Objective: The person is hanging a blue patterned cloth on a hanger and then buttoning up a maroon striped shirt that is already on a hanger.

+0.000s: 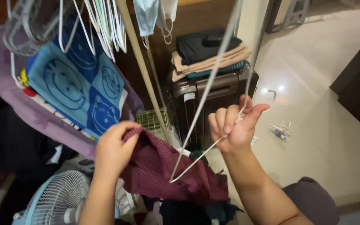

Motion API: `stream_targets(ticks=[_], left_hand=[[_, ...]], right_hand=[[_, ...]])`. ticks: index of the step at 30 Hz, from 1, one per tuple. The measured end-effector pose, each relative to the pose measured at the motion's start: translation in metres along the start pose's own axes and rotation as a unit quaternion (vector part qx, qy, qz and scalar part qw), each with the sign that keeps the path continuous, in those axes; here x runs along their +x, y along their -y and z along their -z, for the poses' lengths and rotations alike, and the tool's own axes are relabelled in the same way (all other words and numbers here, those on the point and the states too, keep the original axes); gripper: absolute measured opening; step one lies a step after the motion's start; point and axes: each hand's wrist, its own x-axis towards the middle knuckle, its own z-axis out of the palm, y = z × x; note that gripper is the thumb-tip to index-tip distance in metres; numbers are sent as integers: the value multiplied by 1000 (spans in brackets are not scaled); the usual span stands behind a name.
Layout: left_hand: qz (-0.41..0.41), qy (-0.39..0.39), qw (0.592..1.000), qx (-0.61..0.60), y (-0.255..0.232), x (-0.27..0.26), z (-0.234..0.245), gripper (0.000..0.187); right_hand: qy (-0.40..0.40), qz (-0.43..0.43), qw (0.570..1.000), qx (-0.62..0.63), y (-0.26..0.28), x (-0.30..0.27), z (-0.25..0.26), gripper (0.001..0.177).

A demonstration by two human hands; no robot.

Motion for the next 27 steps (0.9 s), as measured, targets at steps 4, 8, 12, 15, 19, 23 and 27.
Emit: stream_targets(ticks=[4,8,12,15,19,23,27], left_hand=[[-4,-6,997,75,-46,34,0,18],[-23,71,992,104,-36,47,-18,21],[100,168,980,-42,-3,45,-19,25],[112,221,964,-99,14,38,-19,26],[74,253,956,-131,14,34,-20,26],[73,259,944,-193,25,38,-27,24],[72,248,931,-258,21,34,-26,24]], right_hand=[[85,58,994,-38,-28,-8,-41,63],[163,126,947,-247,-48,-2,-46,65],[343,135,771,-519,-63,12,17,41],[314,119,704,-626,-77,16,52,32],[301,227,655,-655,-76,18,2,23],[236,44,784,-573,-99,2,19,19],[105,-218,884,-400,-119,-15,57,29]])
